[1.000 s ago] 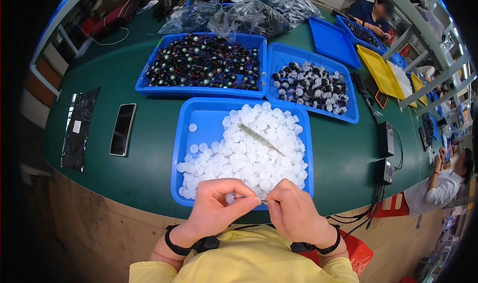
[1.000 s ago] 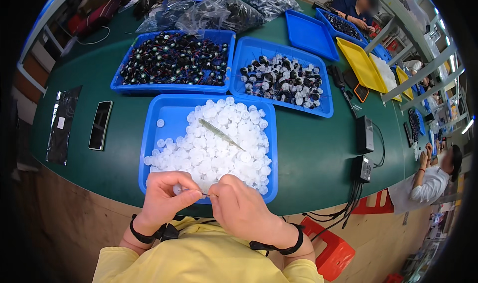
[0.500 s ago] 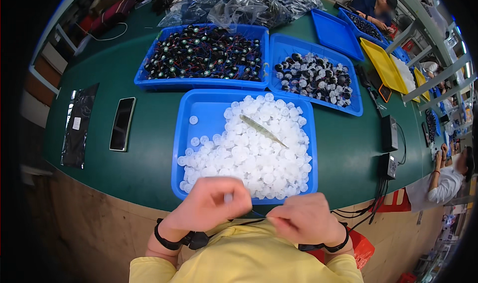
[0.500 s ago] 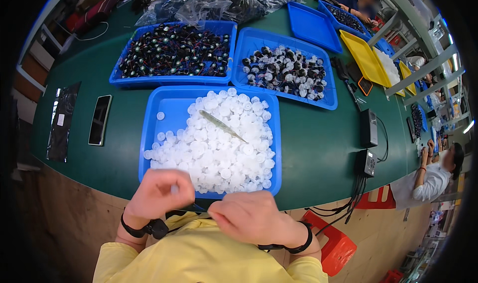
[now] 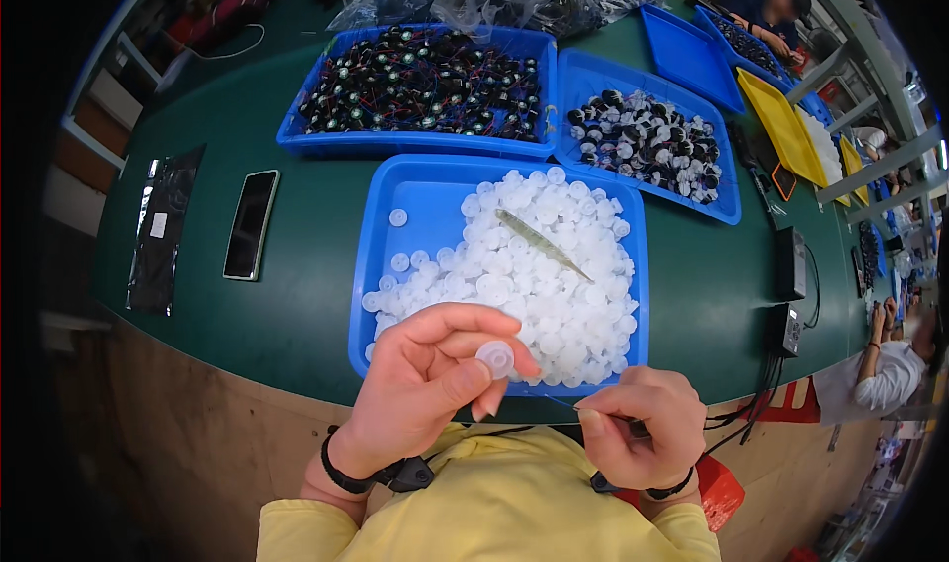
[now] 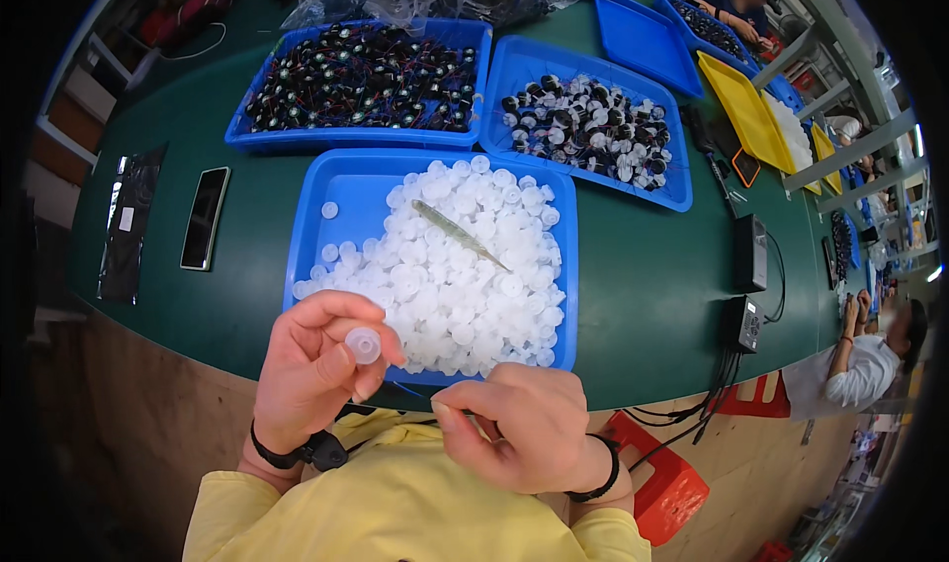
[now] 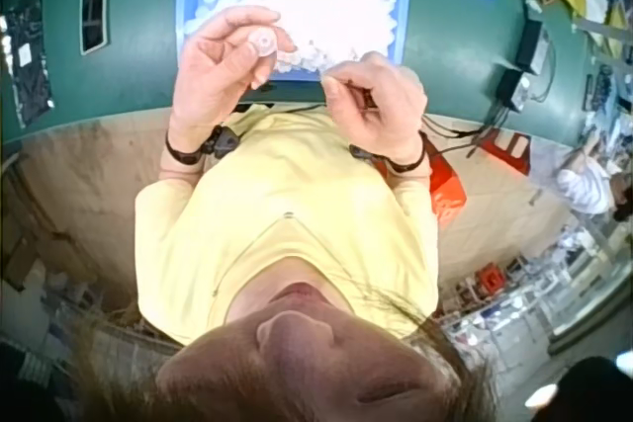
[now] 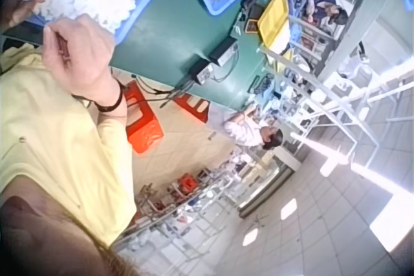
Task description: Assembling small plastic components using a metal prying tool on a workbench.
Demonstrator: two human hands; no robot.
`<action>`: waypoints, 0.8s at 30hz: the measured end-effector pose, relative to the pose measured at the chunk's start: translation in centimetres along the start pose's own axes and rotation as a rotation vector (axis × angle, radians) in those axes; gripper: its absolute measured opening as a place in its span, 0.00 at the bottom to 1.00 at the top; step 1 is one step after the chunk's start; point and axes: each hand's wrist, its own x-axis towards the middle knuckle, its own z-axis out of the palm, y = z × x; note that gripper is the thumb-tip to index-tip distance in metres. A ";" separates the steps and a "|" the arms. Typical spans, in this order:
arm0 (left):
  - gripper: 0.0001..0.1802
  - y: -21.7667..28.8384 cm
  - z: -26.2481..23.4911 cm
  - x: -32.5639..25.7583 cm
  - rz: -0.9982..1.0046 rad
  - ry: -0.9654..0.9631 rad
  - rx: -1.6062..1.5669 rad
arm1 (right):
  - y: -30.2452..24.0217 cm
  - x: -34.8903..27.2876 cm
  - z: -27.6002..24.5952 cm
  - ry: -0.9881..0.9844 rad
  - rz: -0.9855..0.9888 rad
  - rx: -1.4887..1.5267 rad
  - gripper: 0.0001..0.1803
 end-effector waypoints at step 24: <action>0.26 -0.7 -0.1 -0.3 0.071 -0.115 0.188 | -0.4 1.5 1.1 -0.025 -0.338 -0.305 0.09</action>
